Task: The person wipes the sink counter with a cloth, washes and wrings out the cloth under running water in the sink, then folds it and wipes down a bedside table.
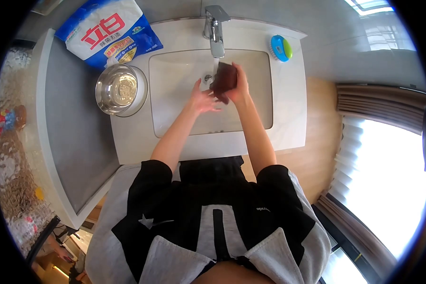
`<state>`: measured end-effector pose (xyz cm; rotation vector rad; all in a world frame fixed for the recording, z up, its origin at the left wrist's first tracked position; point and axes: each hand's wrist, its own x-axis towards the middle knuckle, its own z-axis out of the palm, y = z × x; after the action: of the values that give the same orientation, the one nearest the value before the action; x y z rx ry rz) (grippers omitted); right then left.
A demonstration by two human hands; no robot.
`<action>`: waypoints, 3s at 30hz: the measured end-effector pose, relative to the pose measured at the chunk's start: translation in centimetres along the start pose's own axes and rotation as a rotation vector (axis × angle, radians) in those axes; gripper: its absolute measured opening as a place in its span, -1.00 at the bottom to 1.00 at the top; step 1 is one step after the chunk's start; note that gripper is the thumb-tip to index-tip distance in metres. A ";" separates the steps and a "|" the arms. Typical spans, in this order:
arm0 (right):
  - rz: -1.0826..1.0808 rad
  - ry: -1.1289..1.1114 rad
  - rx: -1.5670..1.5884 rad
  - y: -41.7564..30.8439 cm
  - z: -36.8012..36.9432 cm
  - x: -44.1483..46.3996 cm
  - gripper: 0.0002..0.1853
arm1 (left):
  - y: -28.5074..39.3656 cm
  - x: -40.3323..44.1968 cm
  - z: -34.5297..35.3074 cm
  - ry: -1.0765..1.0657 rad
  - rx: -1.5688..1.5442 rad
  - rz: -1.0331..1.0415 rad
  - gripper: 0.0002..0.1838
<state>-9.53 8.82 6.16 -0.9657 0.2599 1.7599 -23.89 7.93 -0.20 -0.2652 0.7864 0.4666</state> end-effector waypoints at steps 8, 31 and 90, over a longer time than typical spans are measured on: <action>-0.471 0.269 -0.686 3.2 -5.7 2.0 -0.58 | -0.2 5.4 -1.3 0.215 0.189 0.595 -0.60; -0.841 0.302 -1.054 5.2 -1.2 5.1 -0.69 | 1.9 4.3 2.6 0.380 0.681 0.874 -0.69; -0.686 -0.673 -0.891 -1.4 3.4 -7.5 -0.84 | 2.4 -16.5 2.3 -0.139 1.589 0.701 -0.53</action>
<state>-9.10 6.22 14.08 -0.8248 -1.2314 1.4067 -33.74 5.99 13.27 1.5390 0.8879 0.3735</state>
